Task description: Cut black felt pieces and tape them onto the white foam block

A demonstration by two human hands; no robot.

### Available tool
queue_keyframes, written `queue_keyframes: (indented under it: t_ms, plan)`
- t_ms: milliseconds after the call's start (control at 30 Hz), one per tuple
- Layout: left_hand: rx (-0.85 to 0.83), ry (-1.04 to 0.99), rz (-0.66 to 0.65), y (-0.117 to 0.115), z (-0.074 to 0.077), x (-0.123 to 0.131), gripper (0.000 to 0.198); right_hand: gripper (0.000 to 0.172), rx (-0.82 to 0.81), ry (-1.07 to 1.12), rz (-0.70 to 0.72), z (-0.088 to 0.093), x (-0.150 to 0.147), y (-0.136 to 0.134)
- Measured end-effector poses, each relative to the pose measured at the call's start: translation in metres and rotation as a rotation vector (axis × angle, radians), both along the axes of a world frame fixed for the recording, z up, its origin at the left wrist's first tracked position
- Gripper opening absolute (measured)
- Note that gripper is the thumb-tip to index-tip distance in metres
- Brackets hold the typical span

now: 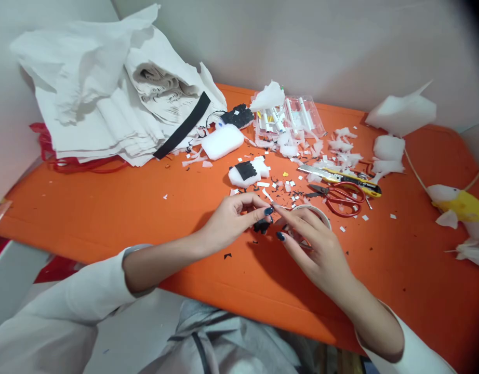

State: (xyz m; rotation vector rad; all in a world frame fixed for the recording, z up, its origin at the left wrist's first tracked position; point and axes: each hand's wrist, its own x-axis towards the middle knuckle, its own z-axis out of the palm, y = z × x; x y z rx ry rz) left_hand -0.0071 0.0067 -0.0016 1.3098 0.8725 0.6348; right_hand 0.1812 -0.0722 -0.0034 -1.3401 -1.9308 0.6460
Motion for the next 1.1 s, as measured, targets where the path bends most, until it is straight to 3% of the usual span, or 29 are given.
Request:
queue_keyframes:
  t_ms: [233,300,433,533,633,733,867,1100]
  plan:
    - [-0.086,-0.059,0.03,0.0005,0.0029,0.0008,0.037,0.05,-0.188,0.253,0.069,-0.0022,-0.0004,-0.0015]
    - [-0.072,-0.078,0.039,0.001,0.0025,0.0006,0.036,0.052,-0.139,0.2,0.067,-0.0047,-0.0017,-0.002]
    - [0.011,-0.024,0.033,0.0022,0.0017,-0.0011,0.029,0.051,0.081,-0.11,-0.026,-0.008,-0.0015,-0.001]
    - [0.061,0.046,0.014,0.0015,0.001,-0.0024,0.026,0.047,0.117,-0.19,-0.075,-0.0069,-0.0004,-0.0003]
    - [0.131,0.133,-0.011,-0.0007,0.0015,-0.0029,0.021,0.041,0.015,-0.058,-0.129,-0.0034,-0.0008,-0.0002]
    - [0.235,0.21,-0.047,-0.003,0.0027,-0.0026,0.014,0.023,-0.077,0.102,-0.196,-0.0004,-0.0022,0.0005]
    - [0.302,0.262,-0.116,-0.0049,0.0015,-0.002,0.015,0.005,-0.088,0.153,-0.234,0.0006,-0.0035,0.0026]
    - [0.436,0.301,-0.154,-0.006,-0.0011,-0.0033,0.014,0.005,-0.125,0.18,-0.23,-0.0004,-0.0039,0.0033]
